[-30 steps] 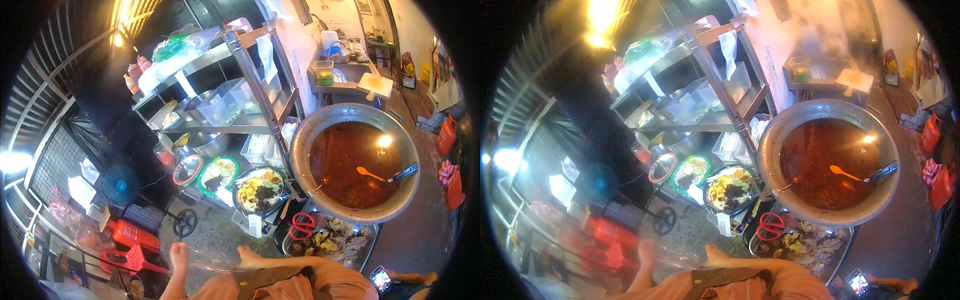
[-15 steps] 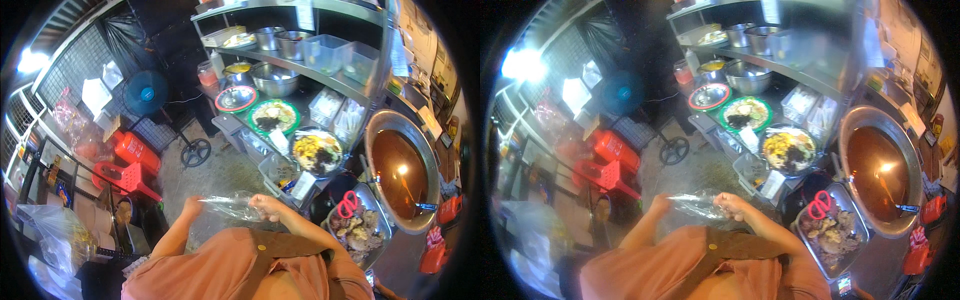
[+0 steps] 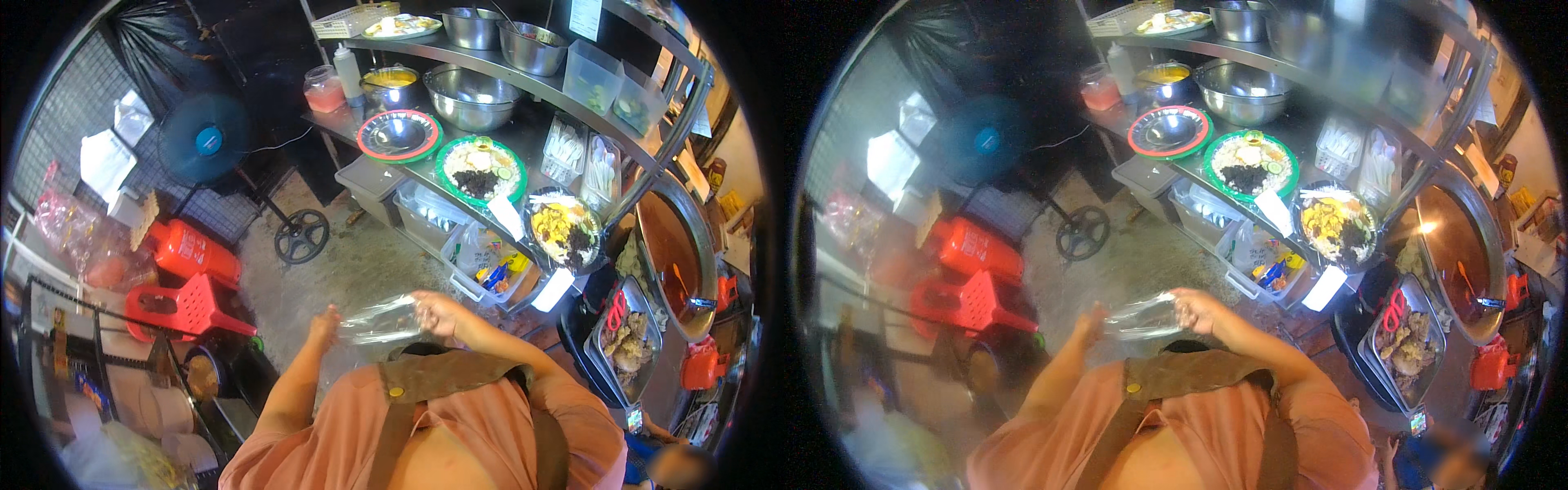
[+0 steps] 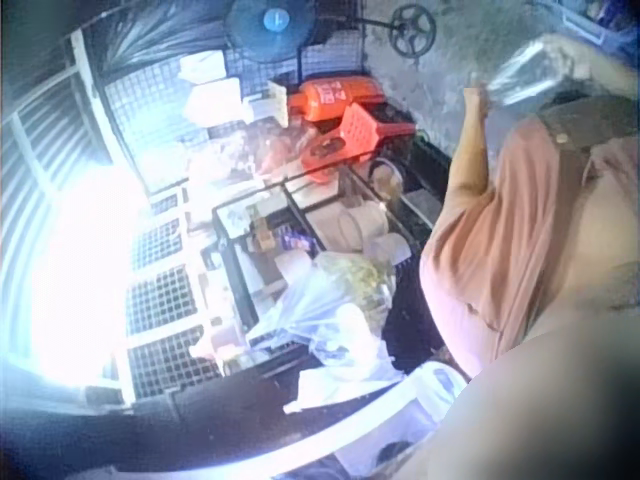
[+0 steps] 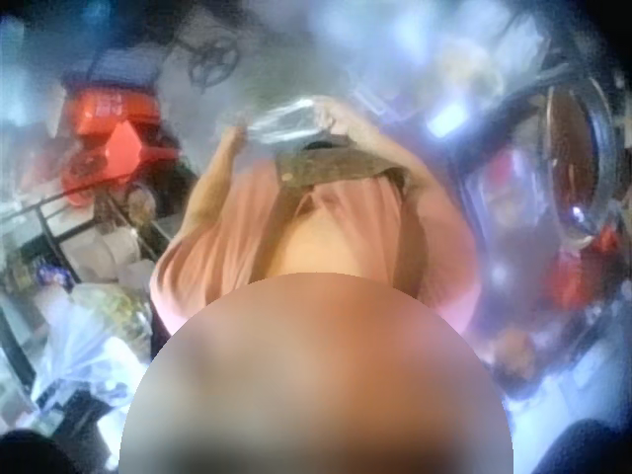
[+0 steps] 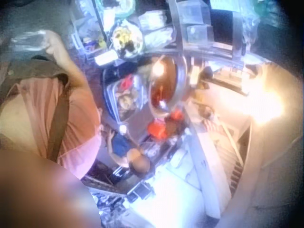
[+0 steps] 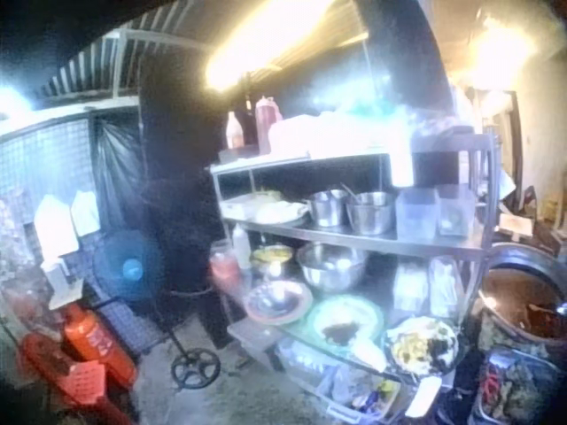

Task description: The person assembles a meal in a foil container by adding rice, cucumber slices, a dark condiment, and a fried egg. They then add a sauce, place a receipt inside, and wrap the container in plastic film. The person repeats this process for a second container.

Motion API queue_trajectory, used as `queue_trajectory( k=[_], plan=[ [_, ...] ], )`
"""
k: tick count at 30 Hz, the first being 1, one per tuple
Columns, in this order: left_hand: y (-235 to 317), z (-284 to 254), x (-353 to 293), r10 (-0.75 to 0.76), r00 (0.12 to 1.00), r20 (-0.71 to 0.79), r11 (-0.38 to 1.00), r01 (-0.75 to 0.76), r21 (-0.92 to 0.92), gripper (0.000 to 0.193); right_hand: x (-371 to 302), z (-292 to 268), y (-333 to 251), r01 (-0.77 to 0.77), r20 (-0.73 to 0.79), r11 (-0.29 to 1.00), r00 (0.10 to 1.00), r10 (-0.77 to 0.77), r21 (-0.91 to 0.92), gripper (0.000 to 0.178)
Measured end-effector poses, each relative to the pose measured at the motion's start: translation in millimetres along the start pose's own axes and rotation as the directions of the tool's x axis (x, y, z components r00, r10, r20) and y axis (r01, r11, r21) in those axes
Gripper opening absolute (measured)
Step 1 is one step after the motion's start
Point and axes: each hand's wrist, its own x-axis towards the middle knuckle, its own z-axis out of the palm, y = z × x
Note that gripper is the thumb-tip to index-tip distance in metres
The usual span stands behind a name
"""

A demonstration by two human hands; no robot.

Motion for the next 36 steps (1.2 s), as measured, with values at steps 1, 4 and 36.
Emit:
queue_trajectory(
  k=[1, 4, 36],
  plan=[
    [8.8, 0.7, 36.5, 0.072, 0.997, -0.032, 0.990, -0.068, 0.125, 0.048, 14.5, -9.3, 8.0, 0.044, 0.082, 0.966, 0.996, -0.024, -0.253, 0.021],
    [48.9, 14.7, 153.1, 0.645, 0.739, -0.193, 0.653, -0.403, 0.642, 0.052, 24.2, 23.6, -13.1, 0.164, 0.020, 0.570, 0.968, -0.250, -0.805, 0.035],
    [338.3, 15.5, 147.1, 0.170, 0.130, 0.977, 0.983, -0.085, -0.160, 0.085, -8.6, 85.2, -119.7, 0.172, -0.546, 0.692, 0.494, -0.677, -0.701, 0.046]
  ],
)
